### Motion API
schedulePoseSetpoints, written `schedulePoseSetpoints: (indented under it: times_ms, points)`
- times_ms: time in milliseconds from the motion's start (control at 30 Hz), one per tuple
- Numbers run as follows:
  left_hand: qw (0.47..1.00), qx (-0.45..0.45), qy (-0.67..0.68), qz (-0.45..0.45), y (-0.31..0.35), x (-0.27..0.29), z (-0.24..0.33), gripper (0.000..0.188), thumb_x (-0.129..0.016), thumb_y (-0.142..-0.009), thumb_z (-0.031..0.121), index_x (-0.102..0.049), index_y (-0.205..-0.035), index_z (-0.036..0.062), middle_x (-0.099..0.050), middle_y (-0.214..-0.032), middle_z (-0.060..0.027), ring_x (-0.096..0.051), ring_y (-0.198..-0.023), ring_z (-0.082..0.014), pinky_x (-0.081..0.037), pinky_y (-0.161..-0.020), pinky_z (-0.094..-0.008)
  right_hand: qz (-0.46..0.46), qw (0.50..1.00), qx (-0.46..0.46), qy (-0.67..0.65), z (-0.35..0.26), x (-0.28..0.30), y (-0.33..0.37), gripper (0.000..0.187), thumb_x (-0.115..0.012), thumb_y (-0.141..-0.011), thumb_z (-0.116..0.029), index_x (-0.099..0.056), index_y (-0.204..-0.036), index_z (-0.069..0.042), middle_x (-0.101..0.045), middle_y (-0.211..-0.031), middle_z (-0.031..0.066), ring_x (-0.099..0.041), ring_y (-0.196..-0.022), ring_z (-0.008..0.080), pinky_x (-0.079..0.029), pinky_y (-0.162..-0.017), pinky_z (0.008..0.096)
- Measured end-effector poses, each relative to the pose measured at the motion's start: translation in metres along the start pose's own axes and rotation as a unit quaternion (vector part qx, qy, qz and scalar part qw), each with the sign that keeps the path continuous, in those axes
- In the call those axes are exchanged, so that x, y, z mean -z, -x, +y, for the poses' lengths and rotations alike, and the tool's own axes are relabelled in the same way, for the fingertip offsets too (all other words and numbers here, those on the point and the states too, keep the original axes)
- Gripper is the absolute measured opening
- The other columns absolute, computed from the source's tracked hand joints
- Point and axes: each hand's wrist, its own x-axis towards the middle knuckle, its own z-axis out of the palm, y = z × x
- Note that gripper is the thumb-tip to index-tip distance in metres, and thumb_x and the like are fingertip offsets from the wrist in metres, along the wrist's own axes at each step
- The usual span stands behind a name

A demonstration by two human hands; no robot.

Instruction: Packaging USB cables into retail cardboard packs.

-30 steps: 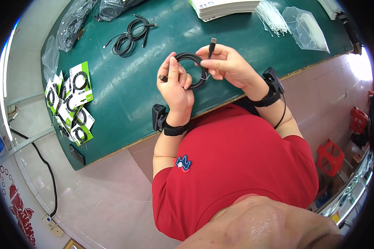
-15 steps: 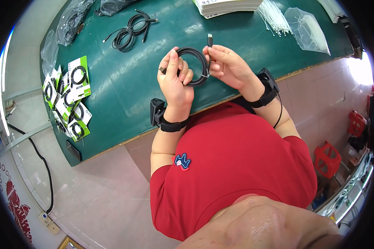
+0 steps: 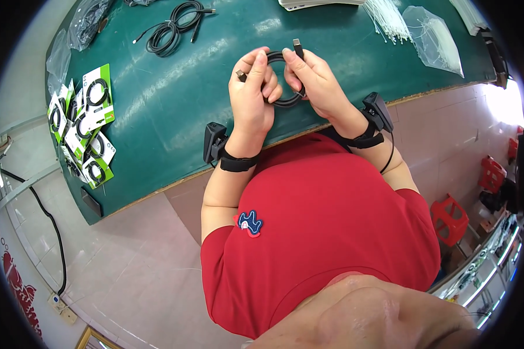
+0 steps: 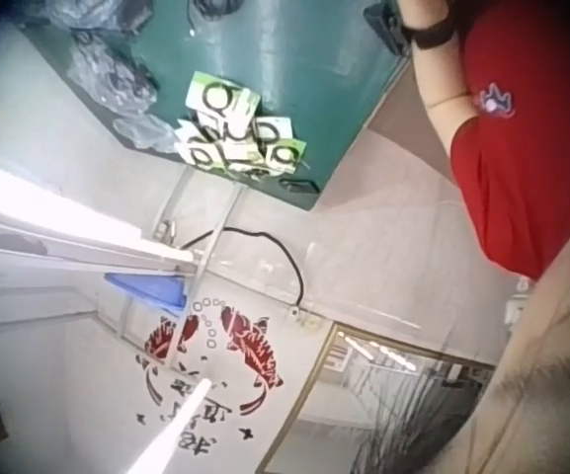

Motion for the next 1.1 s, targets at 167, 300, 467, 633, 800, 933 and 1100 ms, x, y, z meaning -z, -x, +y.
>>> schedulePoseSetpoints:
  times_ms: [167, 300, 467, 633, 800, 933, 1100]
  points:
    - [0.991, -0.109, -0.009, 0.08, 0.011, -0.031, -0.022, 0.036, -0.059, -0.097, 0.01, -0.047, -0.13, 0.0035, -0.051, -0.076, -0.0009, -0.051, -0.066, -0.0081, -0.042, -0.055, -0.0233, 0.085, 0.991, 0.009, -0.105, 0.004, -0.003, -0.009, 0.033, -0.049, -0.102, -0.038, -0.048, -0.083, -0.01, -0.047, -0.066, -0.0028, -0.039, -0.053, 0.0035, -0.025, -0.042, 0.0193]
    - [0.961, -0.257, -0.091, 0.048, 0.004, -0.021, -0.038, 0.039, -0.058, -0.097, 0.008, -0.046, -0.133, 0.0015, -0.054, -0.075, -0.0014, -0.053, -0.063, -0.0083, -0.045, -0.056, -0.0228, 0.093, 0.985, -0.029, -0.14, 0.001, -0.012, -0.007, 0.035, -0.047, -0.102, -0.039, -0.047, -0.083, -0.01, -0.048, -0.066, -0.0016, -0.04, -0.052, 0.0056, -0.027, -0.042, 0.0203]
    - [0.971, -0.197, -0.13, 0.026, -0.005, -0.006, -0.03, 0.035, -0.053, -0.101, 0.018, -0.048, -0.128, -0.0031, -0.055, -0.076, -0.0022, -0.05, -0.055, -0.0072, -0.046, -0.054, -0.0239, 0.076, 0.978, -0.031, -0.191, 0.012, -0.011, -0.002, 0.035, -0.045, -0.103, -0.039, -0.047, -0.083, -0.009, -0.048, -0.065, -0.0001, -0.041, -0.051, 0.0075, -0.027, -0.042, 0.0214]
    - [0.986, -0.135, -0.079, 0.059, -0.007, -0.009, -0.019, 0.04, -0.048, -0.103, 0.029, -0.051, -0.125, -0.0051, -0.052, -0.066, -0.0012, -0.043, -0.044, -0.0069, -0.042, -0.046, -0.0247, 0.052, 0.978, -0.017, -0.199, 0.012, -0.01, -0.002, 0.035, -0.043, -0.104, -0.037, -0.046, -0.083, -0.009, -0.049, -0.065, 0.0012, -0.044, -0.052, 0.0086, -0.028, -0.043, 0.022]
    - [0.99, -0.106, -0.086, 0.035, -0.005, -0.006, -0.009, 0.043, -0.046, -0.103, 0.033, -0.052, -0.122, -0.0052, -0.047, -0.058, 0.0007, -0.04, -0.041, -0.0067, -0.039, -0.043, -0.0249, 0.056, 0.985, 0.008, -0.161, 0.017, -0.01, -0.004, 0.032, -0.043, -0.104, -0.034, -0.051, -0.091, -0.006, -0.05, -0.062, 0.0005, -0.045, -0.053, 0.0077, -0.029, -0.044, 0.021]
    - [0.995, -0.077, -0.057, 0.031, -0.004, -0.009, -0.005, 0.042, -0.047, -0.103, 0.033, -0.054, -0.119, -0.0048, -0.045, -0.058, 0.0012, -0.038, -0.041, -0.0061, -0.036, -0.042, -0.0237, 0.079, 0.989, 0.09, -0.09, 0.014, -0.01, -0.008, 0.033, -0.048, -0.103, -0.033, -0.057, -0.111, -0.003, -0.052, -0.06, -0.0012, -0.044, -0.049, 0.0044, -0.031, -0.042, 0.0198]
    - [0.998, -0.047, -0.004, 0.047, -0.004, -0.012, 0.003, 0.04, -0.048, -0.103, 0.032, -0.056, -0.113, -0.0058, -0.049, -0.059, -0.0015, -0.039, -0.04, -0.0066, -0.033, -0.037, -0.023, 0.045, 0.992, 0.109, -0.048, 0.005, -0.007, -0.006, 0.037, -0.05, -0.103, -0.023, -0.055, -0.128, 0.002, -0.052, -0.059, -0.001, -0.044, -0.05, 0.0027, -0.031, -0.045, 0.0188]
